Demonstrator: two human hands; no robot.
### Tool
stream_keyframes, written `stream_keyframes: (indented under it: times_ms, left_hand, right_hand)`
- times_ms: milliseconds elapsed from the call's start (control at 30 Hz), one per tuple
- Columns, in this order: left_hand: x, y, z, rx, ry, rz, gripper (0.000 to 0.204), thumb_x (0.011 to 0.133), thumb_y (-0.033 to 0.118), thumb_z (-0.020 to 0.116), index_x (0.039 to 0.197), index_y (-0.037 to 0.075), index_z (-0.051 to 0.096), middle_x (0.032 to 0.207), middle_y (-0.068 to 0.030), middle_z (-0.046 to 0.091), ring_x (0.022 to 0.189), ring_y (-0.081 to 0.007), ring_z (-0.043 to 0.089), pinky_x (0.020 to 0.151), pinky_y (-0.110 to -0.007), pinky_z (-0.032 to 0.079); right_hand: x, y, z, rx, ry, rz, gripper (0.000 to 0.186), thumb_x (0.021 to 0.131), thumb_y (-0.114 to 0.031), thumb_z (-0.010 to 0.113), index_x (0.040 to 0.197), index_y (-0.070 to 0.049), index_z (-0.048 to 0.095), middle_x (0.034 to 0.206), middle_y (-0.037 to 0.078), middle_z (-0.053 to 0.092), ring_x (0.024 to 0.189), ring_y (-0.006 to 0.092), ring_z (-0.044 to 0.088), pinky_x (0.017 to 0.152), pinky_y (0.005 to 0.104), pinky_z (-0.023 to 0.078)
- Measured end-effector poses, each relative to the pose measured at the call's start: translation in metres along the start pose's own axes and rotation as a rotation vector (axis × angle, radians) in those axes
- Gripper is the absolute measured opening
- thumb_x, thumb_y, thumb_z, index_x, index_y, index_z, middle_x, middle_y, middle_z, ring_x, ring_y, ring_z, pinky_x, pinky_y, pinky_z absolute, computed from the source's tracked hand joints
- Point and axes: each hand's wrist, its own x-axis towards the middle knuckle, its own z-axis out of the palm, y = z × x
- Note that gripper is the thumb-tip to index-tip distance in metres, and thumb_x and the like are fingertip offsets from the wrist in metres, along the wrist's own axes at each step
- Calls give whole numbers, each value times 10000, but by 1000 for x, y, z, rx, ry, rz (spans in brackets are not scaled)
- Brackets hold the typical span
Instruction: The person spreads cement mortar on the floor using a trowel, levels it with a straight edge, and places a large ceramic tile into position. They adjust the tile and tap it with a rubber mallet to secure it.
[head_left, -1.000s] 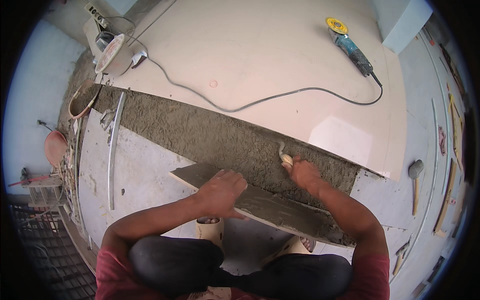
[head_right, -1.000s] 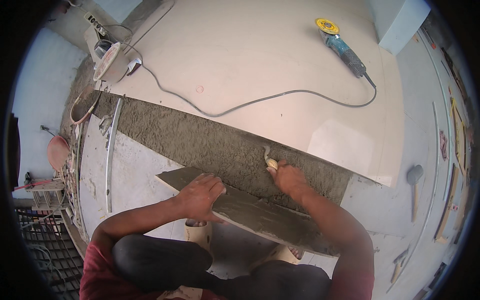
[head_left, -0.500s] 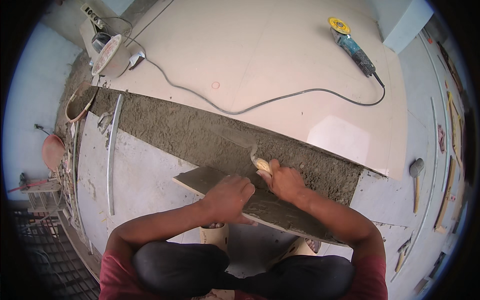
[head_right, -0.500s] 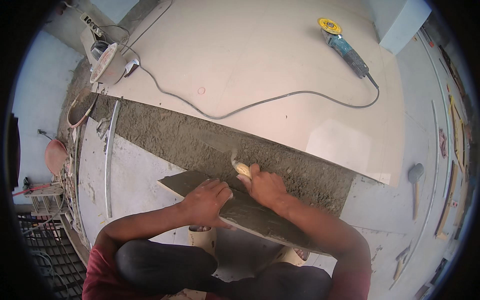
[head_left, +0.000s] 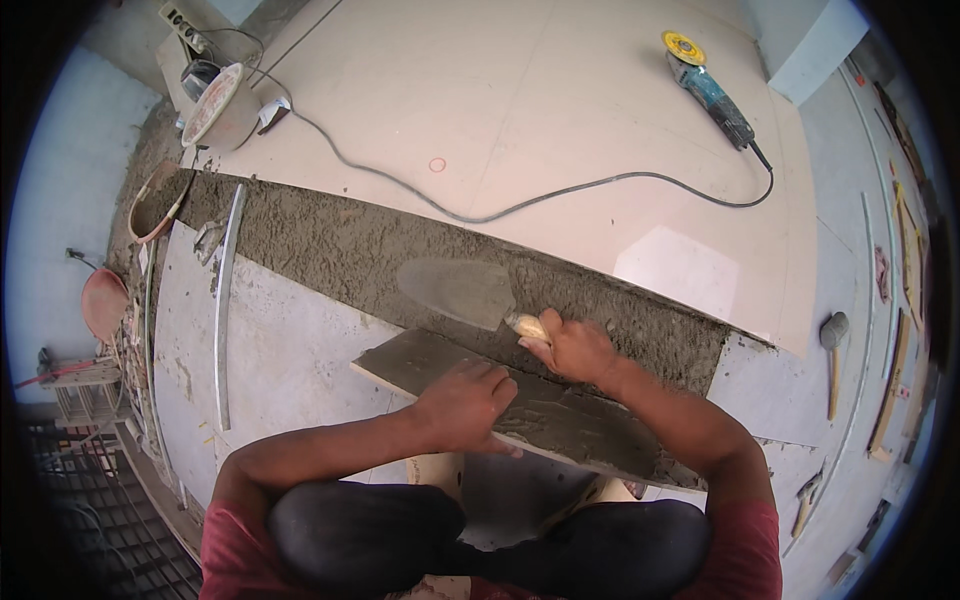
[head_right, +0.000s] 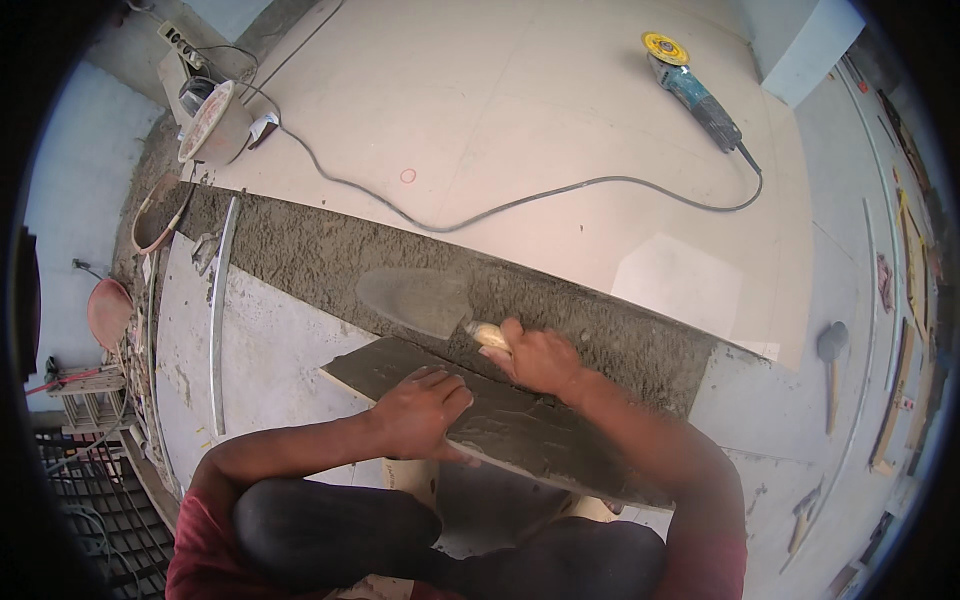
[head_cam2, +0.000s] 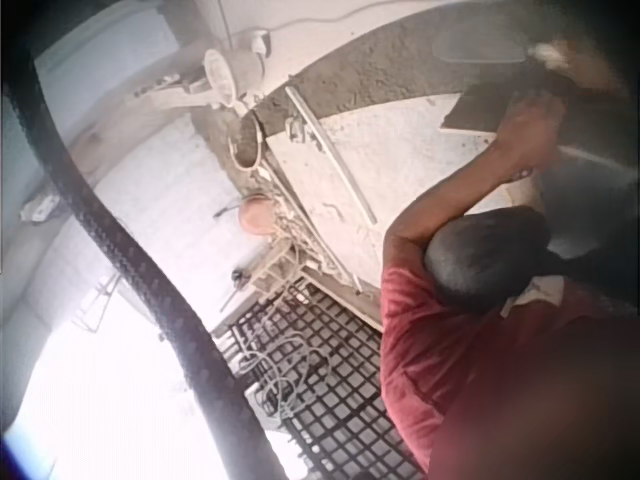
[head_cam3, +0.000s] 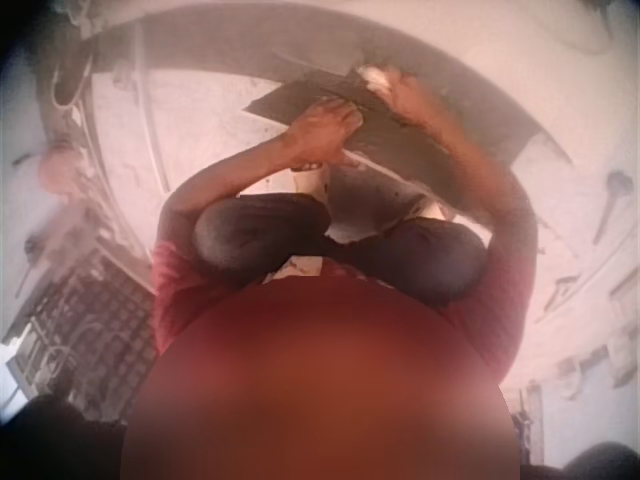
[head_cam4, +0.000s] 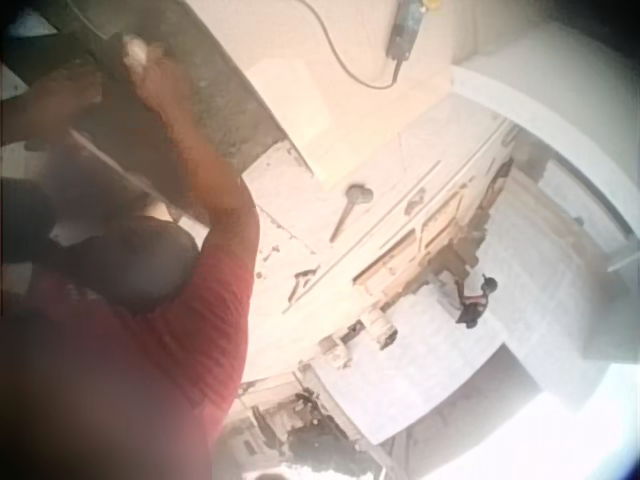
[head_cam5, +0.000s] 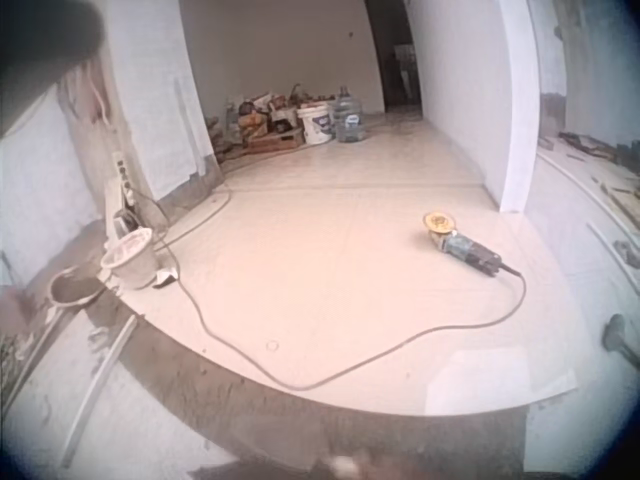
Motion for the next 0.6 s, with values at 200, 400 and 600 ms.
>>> stream_keyframes:
  times_ms: [200,400,600]
  left_hand:
    - [-4,-2,-3,7,-64,-32,773,741,655,728,1061,-34,584,1105,-193,591,1107,-360,593,1059,-481,427]
    - [1,-3,0,30,18,31,789,751,657,718,1088,-44,584,1083,-197,596,1093,-365,604,1079,-486,414]
    - [-11,-4,5,88,132,31,799,748,667,713,1091,-43,588,1074,-198,603,1100,-368,607,1099,-495,396]
  right_hand:
    - [-19,-37,-2,-19,24,-107,552,1031,-499,432,1134,38,507,825,271,689,776,459,686,713,556,545]
    - [16,17,-15,-62,-14,138,603,1018,-539,433,1143,40,548,843,275,688,854,433,694,716,541,552]
    - [-25,-61,-10,-139,83,-450,620,1023,-550,413,1122,39,578,884,247,712,845,422,704,710,489,573]
